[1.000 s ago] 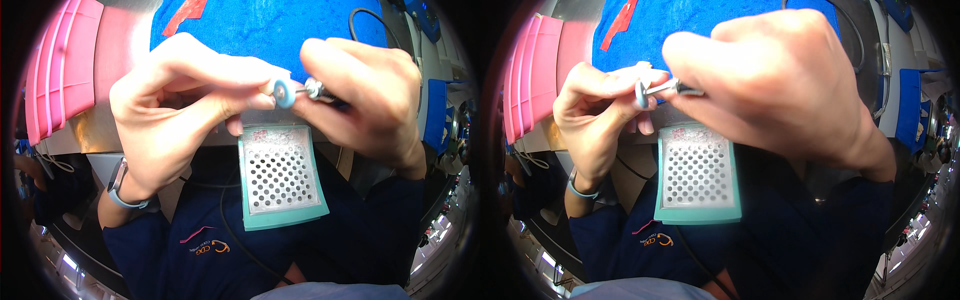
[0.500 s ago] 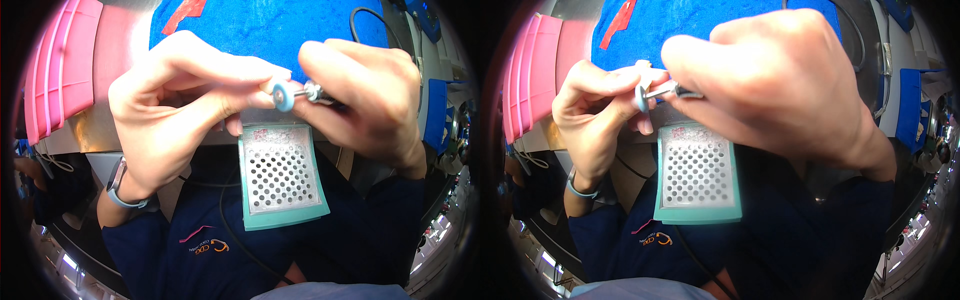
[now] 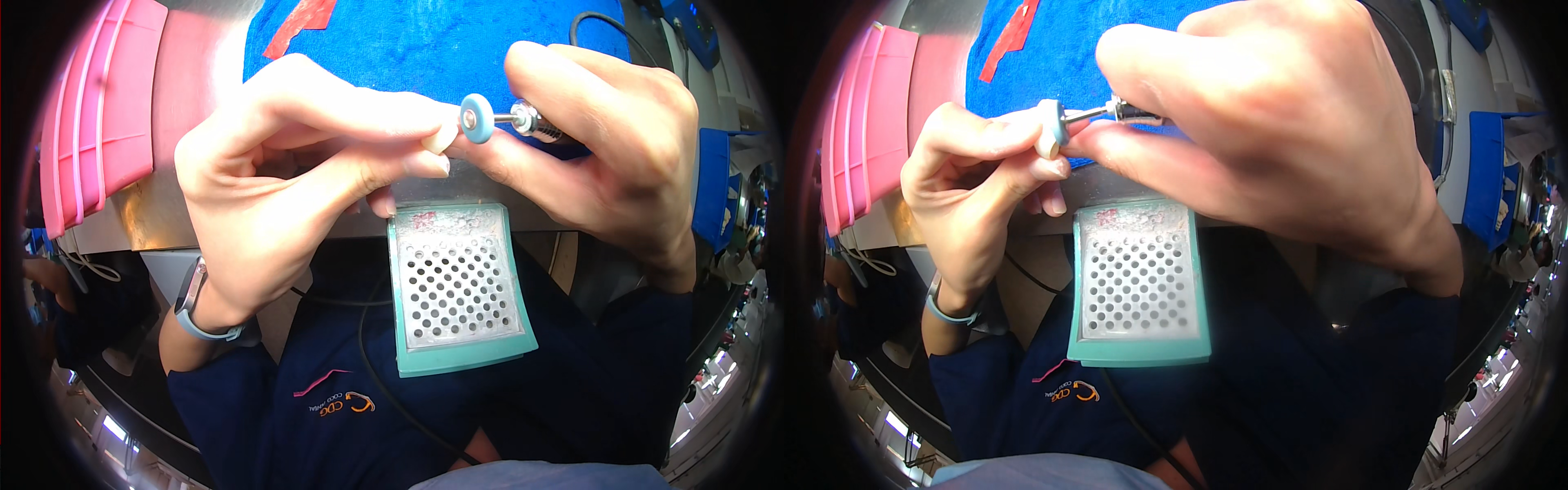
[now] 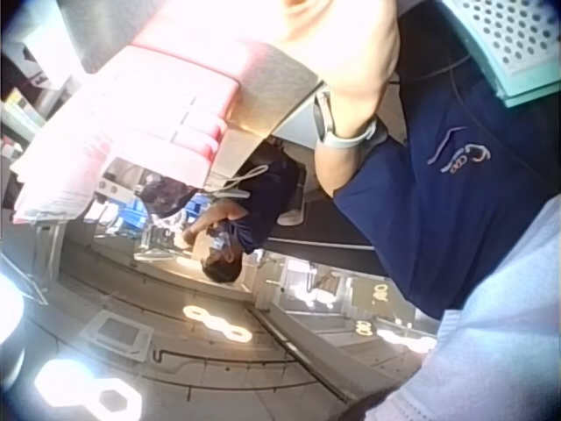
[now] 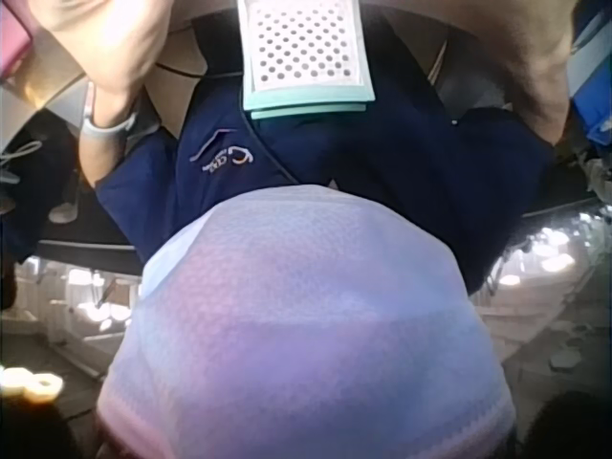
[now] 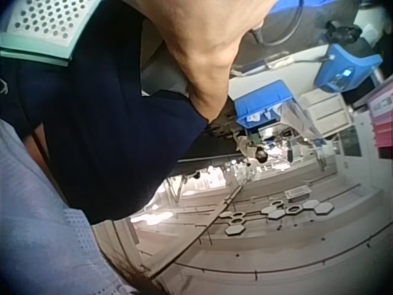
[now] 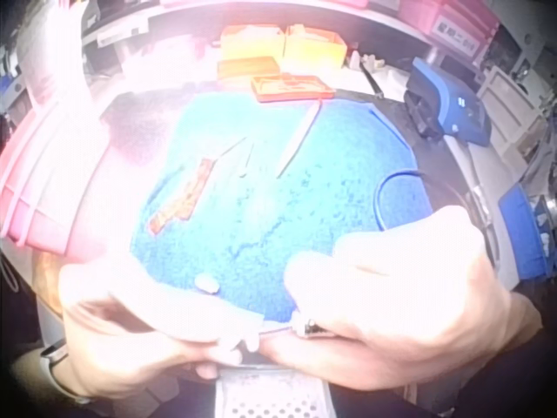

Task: The person grinds and shapes a dental crown using an electric rotary tool, fits the crown onto a model piece by hand, and continues grinding the crown with the rotary tool.

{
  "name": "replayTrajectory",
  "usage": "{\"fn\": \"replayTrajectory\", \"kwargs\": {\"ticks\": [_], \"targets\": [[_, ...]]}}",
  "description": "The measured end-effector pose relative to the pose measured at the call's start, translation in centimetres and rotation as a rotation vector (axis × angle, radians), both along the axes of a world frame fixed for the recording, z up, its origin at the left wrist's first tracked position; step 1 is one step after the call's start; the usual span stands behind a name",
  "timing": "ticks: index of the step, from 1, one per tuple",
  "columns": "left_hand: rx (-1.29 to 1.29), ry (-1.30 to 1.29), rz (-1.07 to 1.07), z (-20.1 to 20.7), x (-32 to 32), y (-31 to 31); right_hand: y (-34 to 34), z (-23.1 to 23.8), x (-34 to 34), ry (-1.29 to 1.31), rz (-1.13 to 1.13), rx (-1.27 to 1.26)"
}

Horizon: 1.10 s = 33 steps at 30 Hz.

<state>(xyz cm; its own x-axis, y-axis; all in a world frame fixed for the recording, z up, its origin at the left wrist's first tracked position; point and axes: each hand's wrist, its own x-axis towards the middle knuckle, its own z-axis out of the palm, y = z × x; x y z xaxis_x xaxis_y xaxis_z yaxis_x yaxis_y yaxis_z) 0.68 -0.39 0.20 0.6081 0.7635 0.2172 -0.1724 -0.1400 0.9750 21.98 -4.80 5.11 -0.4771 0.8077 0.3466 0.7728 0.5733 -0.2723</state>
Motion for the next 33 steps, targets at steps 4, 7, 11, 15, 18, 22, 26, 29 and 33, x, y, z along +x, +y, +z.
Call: {"fn": "replayTrajectory", "kwargs": {"ticks": [4, 7, 11, 15, 18, 22, 26, 29, 33], "targets": [[0.013, 0.027, -0.002, -0.04, -0.08, 0.00, -0.21, 0.25, -0.14, -0.080, -0.018, -0.034], [0.020, 0.040, -0.006, -0.05, -0.16, 0.05, -0.45, 0.06, -0.30, -0.051, -0.017, -0.014], [-0.008, 0.035, 0.009, 0.12, 0.05, -0.13, -0.38, 0.14, -0.07, -0.032, -0.029, -0.036], [-0.018, 0.036, 0.000, -0.25, -0.33, -0.08, -0.40, 0.04, -0.18, -0.065, 0.006, -0.030], [0.016, 0.020, -0.006, -0.35, -0.28, 0.02, -0.48, 0.13, -0.20, -0.064, -0.005, -0.042], [0.009, 0.036, -0.017, -0.15, -0.24, 0.09, -0.42, -0.10, -0.15, -0.040, 0.029, 0.014], [0.019, 0.050, -0.020, -0.12, -0.29, 0.16, -0.36, 0.00, -0.23, -0.040, -0.034, -0.026], [0.030, 0.025, -0.015, -0.26, -0.47, 0.04, -0.32, -0.14, -0.38, -0.039, 0.041, 0.020], [-0.040, 0.031, 0.008, -0.23, -0.29, 0.09, -0.05, -0.14, -0.10, -0.059, -0.010, -0.031]]}}
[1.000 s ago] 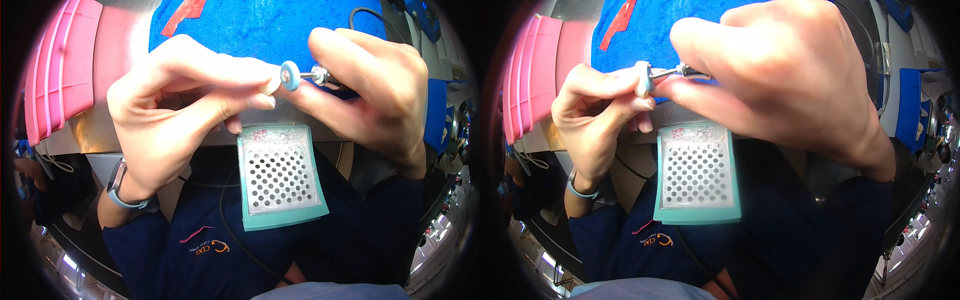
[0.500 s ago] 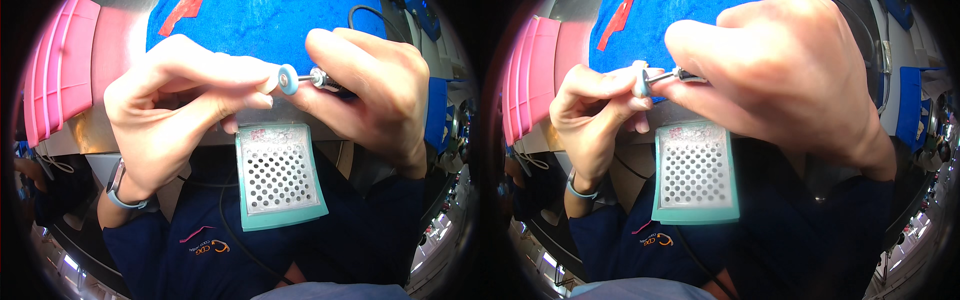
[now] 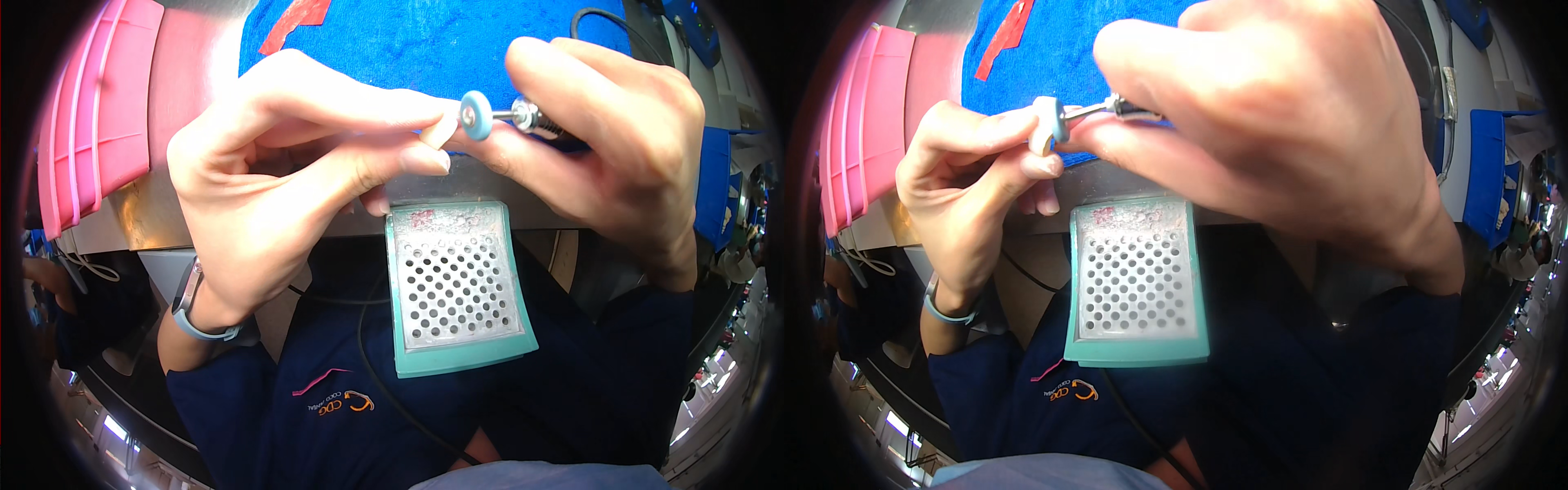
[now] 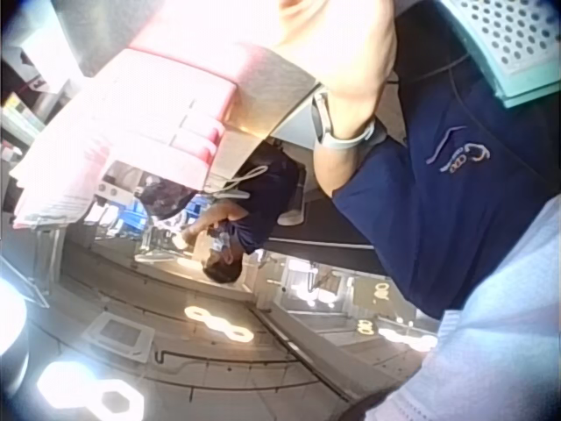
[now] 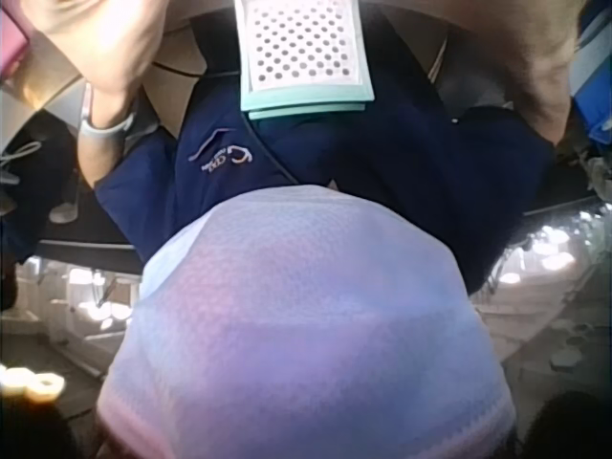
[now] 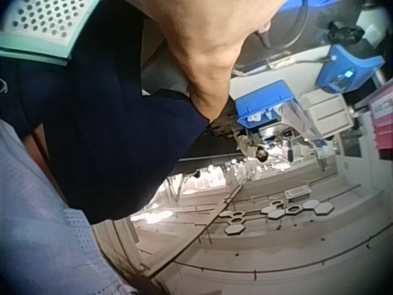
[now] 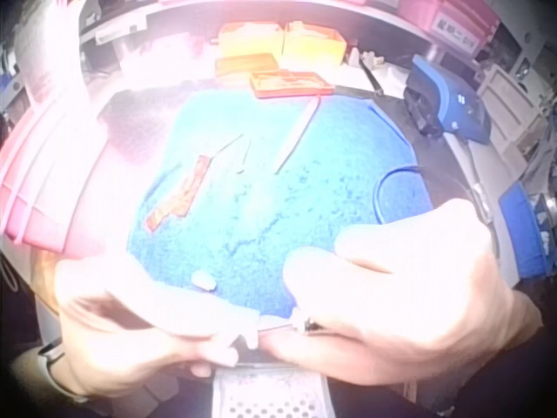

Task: The person grinds and shapes a dental crown using an electric rotary tool, fits the crown onto a model piece by hand, and continues grinding the crown with the rotary tool.

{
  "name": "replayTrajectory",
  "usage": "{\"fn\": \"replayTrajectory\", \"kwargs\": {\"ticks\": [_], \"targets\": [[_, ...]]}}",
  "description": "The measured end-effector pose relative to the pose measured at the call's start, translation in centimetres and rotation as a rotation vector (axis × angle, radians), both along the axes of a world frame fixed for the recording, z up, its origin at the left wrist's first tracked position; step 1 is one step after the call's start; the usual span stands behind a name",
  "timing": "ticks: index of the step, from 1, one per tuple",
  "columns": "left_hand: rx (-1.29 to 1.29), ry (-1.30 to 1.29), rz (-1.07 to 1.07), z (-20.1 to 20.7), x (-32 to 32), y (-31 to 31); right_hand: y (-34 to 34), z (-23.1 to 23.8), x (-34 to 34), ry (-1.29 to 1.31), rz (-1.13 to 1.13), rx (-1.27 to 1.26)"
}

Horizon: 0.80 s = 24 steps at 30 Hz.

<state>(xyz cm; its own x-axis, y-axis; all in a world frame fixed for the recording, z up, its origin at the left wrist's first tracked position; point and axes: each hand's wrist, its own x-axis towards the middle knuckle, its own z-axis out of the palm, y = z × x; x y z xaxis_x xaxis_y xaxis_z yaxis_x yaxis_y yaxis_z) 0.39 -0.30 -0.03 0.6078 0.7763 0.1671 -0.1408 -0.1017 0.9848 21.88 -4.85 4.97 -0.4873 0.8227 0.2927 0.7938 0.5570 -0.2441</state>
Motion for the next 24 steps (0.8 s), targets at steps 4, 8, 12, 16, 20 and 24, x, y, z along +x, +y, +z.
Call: {"fn": "replayTrajectory", "kwargs": {"ticks": [4, 8, 12, 16, 20, 24], "targets": [[0.085, 0.006, -0.035, -0.01, -0.16, 0.22, 0.06, 0.27, -0.15, 0.037, 0.009, 0.028], [0.091, 0.021, -0.046, 0.18, -0.22, 0.16, -0.35, 0.03, -0.58, 0.022, -0.015, 0.019], [0.074, 0.032, -0.016, 0.13, -0.15, 0.07, -0.39, 0.25, -0.50, -0.027, 0.021, -0.001], [0.052, 0.026, -0.042, 0.13, -0.24, 0.18, -0.34, 0.20, -0.54, -0.059, -0.032, -0.007], [0.072, 0.017, -0.050, 0.07, 0.05, 0.34, -0.41, 0.31, -0.24, 0.000, -0.001, 0.001], [0.119, 0.035, -0.063, 0.03, -0.28, 0.32, -0.21, 0.12, -0.39, 0.002, 0.011, -0.002]]}}
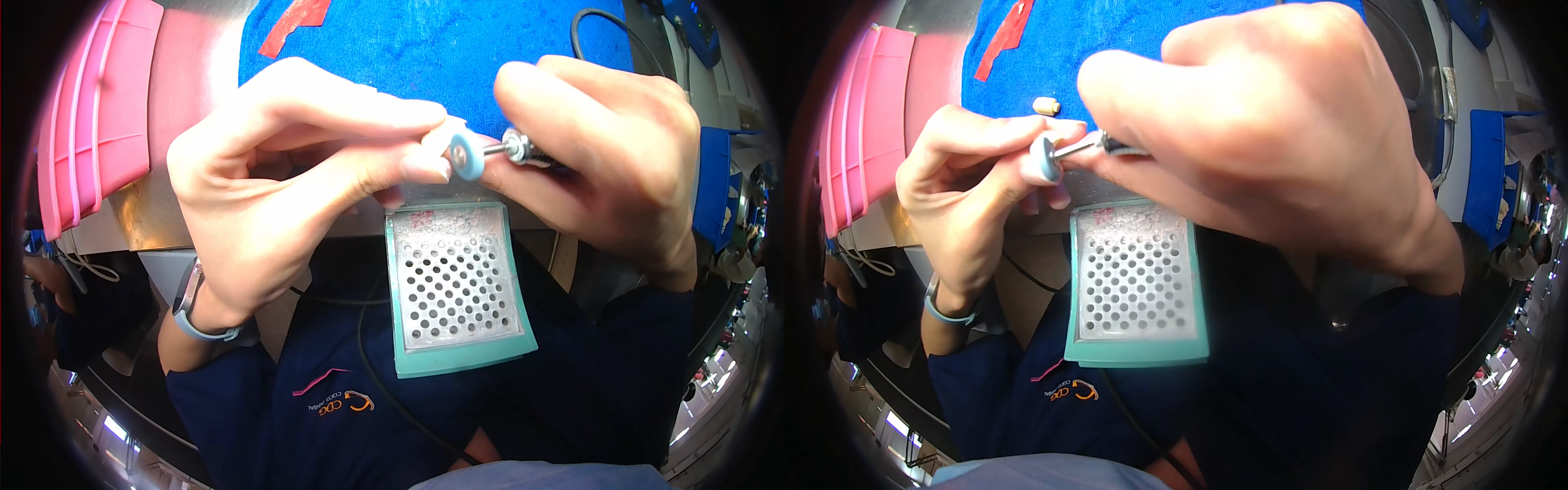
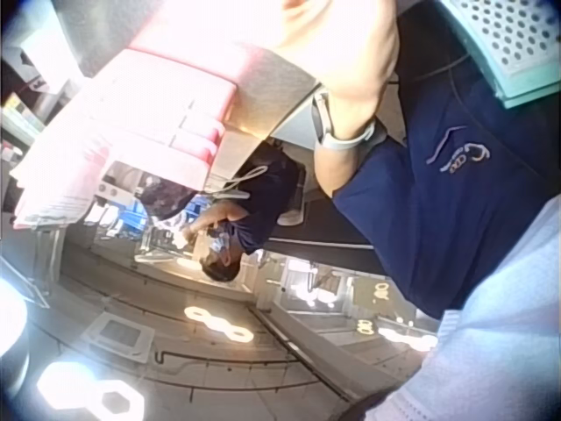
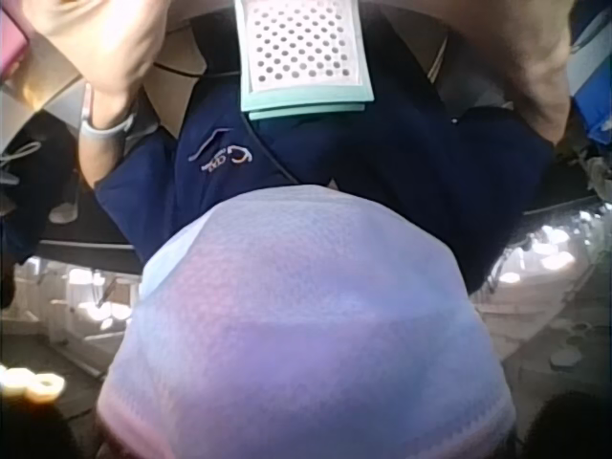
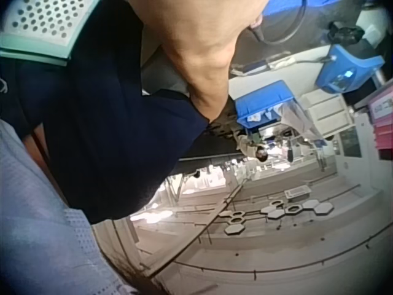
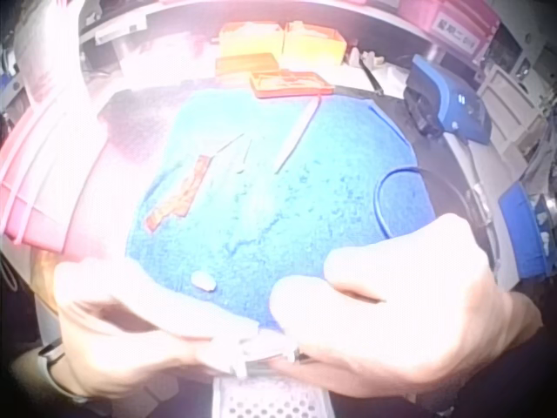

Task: The person grinds and shapes a dental crown using an electric rotary tool, fits the crown onto a model piece by hand, and continues grinding the crown with the rotary tool.

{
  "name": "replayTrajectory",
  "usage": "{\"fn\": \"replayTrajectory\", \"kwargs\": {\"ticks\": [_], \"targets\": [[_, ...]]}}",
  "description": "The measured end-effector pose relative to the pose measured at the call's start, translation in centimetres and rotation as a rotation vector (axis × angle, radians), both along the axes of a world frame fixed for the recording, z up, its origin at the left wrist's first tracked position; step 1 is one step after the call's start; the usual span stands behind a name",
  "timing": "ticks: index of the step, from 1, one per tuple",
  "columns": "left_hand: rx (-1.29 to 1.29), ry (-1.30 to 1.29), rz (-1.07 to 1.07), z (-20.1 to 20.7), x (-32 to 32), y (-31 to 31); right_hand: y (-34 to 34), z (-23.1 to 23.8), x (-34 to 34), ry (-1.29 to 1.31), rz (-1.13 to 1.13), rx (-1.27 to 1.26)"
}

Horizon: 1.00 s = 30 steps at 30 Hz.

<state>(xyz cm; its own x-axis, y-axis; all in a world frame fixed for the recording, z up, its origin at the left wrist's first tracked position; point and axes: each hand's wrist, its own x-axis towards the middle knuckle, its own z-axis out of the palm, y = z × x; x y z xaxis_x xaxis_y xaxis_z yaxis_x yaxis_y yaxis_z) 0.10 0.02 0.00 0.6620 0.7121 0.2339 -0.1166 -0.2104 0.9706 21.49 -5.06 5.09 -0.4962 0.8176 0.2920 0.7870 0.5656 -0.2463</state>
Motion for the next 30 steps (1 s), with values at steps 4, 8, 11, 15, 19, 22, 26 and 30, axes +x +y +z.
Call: {"fn": "replayTrajectory", "kwargs": {"ticks": [4, 8, 11, 15, 19, 22, 26, 30], "targets": [[0.030, 0.014, 0.209, 0.1, -0.5, 0.7, 1.0, 0.3, 0.4, 0.079, -0.098, 0.049], [-0.045, 0.047, 0.362, 1.4, 0.8, 1.8, 1.7, 1.0, 2.3, 0.016, -0.307, 0.049], [0.015, 0.164, 0.394, 2.0, -0.7, 1.5, 4.1, -2.0, 2.4, 0.037, -0.195, 0.135], [-0.260, 0.011, 0.349, 2.0, -0.4, 2.2, 2.7, -2.1, -0.2, 0.007, -0.047, 0.357], [-0.123, -0.087, 0.310, 1.4, -0.9, 1.5, 1.9, -3.7, -2.8, 0.135, 0.061, 0.096], [-0.026, -0.124, 0.254, 0.7, -0.4, 1.2, 1.9, -3.6, -2.3, 0.287, 0.067, 0.093], [0.045, -0.058, 0.286, 0.7, -0.5, 0.9, 1.5, -1.2, -1.2, 0.628, -0.017, -0.161], [0.160, -0.085, 0.246, 0.4, -0.1, 0.4, 0.7, -1.1, -1.0, 0.891, -0.048, -0.385]]}}
